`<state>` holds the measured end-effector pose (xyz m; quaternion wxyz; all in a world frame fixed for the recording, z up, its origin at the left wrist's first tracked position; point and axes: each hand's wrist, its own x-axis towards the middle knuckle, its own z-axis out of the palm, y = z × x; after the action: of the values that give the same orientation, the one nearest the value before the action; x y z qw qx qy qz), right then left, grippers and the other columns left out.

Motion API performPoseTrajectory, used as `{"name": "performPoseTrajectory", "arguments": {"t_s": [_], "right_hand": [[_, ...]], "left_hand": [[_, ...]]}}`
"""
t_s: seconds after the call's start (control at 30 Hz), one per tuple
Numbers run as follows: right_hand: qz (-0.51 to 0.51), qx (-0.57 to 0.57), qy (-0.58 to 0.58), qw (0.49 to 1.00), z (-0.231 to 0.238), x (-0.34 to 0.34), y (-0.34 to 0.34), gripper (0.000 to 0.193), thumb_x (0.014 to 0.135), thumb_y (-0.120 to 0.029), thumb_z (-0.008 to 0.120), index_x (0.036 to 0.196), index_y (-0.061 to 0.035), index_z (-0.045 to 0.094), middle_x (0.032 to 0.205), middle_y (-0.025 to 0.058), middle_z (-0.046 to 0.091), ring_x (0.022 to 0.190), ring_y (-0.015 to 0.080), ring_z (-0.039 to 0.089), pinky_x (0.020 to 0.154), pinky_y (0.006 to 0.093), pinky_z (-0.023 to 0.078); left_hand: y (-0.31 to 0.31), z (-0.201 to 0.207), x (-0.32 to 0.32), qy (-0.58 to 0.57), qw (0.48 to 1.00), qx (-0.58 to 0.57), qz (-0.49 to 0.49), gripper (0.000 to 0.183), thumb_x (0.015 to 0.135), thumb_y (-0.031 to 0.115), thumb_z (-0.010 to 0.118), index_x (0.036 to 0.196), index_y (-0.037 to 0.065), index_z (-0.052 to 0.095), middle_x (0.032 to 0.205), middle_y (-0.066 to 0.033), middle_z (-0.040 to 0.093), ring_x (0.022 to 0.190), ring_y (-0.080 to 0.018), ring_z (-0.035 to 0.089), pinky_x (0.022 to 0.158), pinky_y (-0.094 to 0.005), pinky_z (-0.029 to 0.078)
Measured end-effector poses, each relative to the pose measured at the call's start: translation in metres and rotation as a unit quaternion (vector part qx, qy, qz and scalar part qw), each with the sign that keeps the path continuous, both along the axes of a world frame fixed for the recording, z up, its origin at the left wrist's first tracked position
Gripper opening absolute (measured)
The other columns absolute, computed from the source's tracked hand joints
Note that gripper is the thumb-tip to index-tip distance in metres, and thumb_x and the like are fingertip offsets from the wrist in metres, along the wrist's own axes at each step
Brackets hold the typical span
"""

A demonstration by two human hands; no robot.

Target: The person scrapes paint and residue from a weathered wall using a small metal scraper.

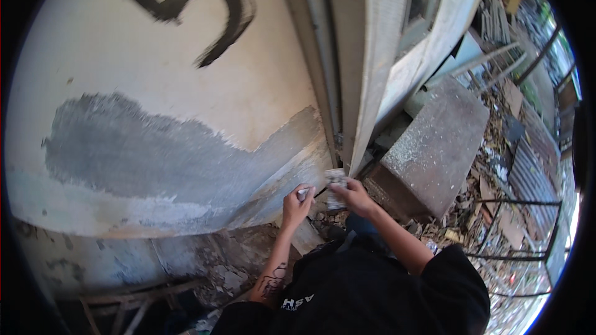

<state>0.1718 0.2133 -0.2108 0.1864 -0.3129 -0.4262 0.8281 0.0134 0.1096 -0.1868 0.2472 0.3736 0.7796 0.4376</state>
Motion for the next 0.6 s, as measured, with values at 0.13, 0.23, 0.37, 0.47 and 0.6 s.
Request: {"name": "performPoseTrajectory", "arguments": {"t_s": [0.13,0.23,0.37,0.47,0.6], "right_hand": [[-0.004,-0.004,-0.01,1.0,0.03,0.052,0.018,0.02,0.088,-0.015,0.057,0.105,-0.0042,0.055,0.087,0.0006,0.06,0.077,0.0097,0.057,0.067,0.0278,0.049],[-0.054,-0.063,-0.017,0.996,0.042,0.071,0.027,0.02,0.088,-0.013,0.056,0.105,-0.0041,0.052,0.087,0.0027,0.061,0.076,0.0129,0.06,0.066,0.0302,0.052],[-0.081,0.008,-0.118,0.99,0.021,0.088,0.03,0.019,0.088,-0.011,0.056,0.105,-0.0034,0.05,0.088,0.0049,0.062,0.074,0.0155,0.063,0.064,0.0286,0.054],[-0.05,0.103,-0.147,0.983,-0.024,0.106,0.035,0.022,0.087,-0.011,0.058,0.105,-0.002,0.049,0.088,0.0065,0.061,0.072,0.0159,0.064,0.062,0.0287,0.055],[-0.039,0.079,-0.264,0.96,-0.003,0.099,0.023,0.026,0.085,-0.012,0.059,0.106,-0.0002,0.048,0.087,0.0074,0.06,0.069,0.0172,0.064,0.061,0.0297,0.056]], "left_hand": [[-0.049,-0.001,-0.038,-0.012,0.999,-0.05,0.017,0.02,0.083,0.024,0.061,0.087,0.005,0.065,0.064,-0.0084,0.065,0.062,-0.0181,0.065,0.06,-0.0285,0.048],[-0.082,-0.021,-0.047,0.013,0.995,-0.07,0.073,0.021,0.083,0.026,0.06,0.086,0.005,0.065,0.064,-0.008,0.064,0.061,-0.0195,0.065,0.062,-0.0292,0.048],[-0.119,-0.058,-0.038,-0.041,0.982,-0.113,0.147,0.02,0.081,0.026,0.06,0.086,0.008,0.066,0.066,-0.0069,0.065,0.065,-0.0218,0.064,0.062,-0.0325,0.048],[-0.133,-0.069,-0.024,-0.031,0.983,-0.145,0.109,0.02,0.08,0.025,0.061,0.086,0.007,0.066,0.07,-0.0082,0.065,0.066,-0.0228,0.064,0.062,-0.0344,0.048],[-0.14,-0.048,-0.005,-0.062,0.978,-0.147,0.133,0.019,0.081,0.022,0.06,0.09,0.006,0.065,0.07,-0.0081,0.065,0.059,-0.0184,0.062,0.056,-0.0316,0.047]]}}
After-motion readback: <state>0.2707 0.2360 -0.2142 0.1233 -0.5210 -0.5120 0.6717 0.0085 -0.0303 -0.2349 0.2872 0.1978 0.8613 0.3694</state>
